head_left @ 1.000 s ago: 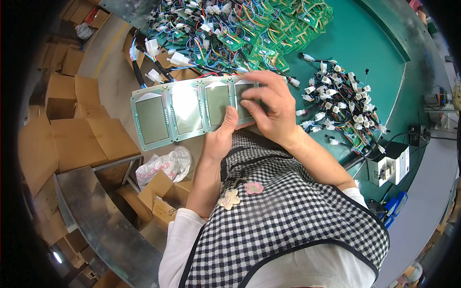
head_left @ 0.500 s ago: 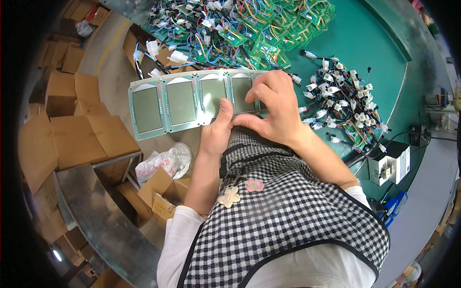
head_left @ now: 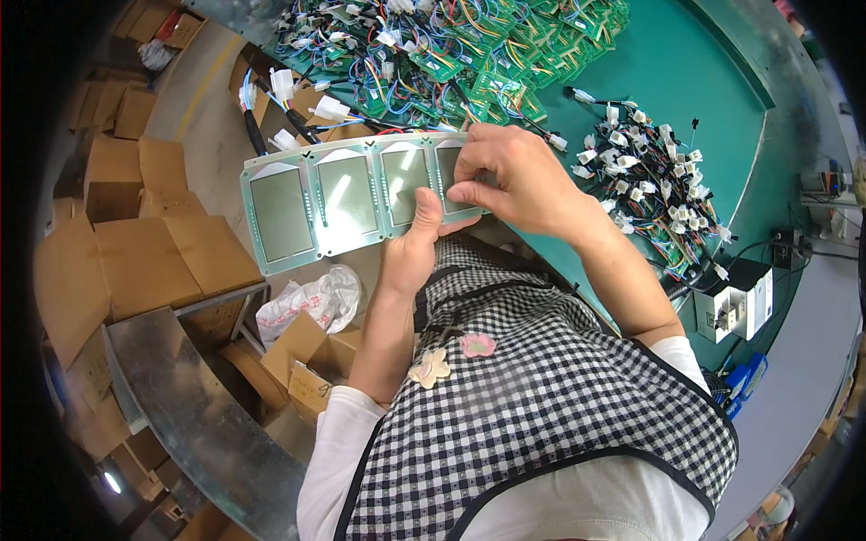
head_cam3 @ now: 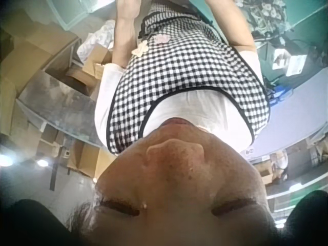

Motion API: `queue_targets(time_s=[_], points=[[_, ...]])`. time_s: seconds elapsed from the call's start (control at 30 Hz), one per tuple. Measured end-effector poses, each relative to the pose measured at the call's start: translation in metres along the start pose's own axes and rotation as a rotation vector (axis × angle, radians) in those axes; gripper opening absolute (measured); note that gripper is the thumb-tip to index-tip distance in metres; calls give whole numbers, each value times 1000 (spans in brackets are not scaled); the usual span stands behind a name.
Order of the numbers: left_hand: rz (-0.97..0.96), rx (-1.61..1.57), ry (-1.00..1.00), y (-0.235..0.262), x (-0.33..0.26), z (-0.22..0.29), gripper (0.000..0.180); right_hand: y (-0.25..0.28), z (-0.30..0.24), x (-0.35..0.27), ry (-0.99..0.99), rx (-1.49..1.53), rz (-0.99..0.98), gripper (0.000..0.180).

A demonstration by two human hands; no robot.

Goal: The person sorts and assembles electronic circuit boards with wiring harnesses by hand.

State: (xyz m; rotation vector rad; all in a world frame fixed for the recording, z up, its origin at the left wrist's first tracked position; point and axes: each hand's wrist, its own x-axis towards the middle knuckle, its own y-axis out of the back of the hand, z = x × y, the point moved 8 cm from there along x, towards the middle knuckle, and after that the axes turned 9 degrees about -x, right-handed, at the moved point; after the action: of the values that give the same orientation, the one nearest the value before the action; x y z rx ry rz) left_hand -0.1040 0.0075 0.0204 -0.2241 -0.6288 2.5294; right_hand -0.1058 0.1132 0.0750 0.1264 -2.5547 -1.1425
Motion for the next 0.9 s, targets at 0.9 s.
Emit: queue_targets(time_s=[0.9], points=[[233,25,-168,39,0,29,42,-27,136,-63,-646,683,296,13]])
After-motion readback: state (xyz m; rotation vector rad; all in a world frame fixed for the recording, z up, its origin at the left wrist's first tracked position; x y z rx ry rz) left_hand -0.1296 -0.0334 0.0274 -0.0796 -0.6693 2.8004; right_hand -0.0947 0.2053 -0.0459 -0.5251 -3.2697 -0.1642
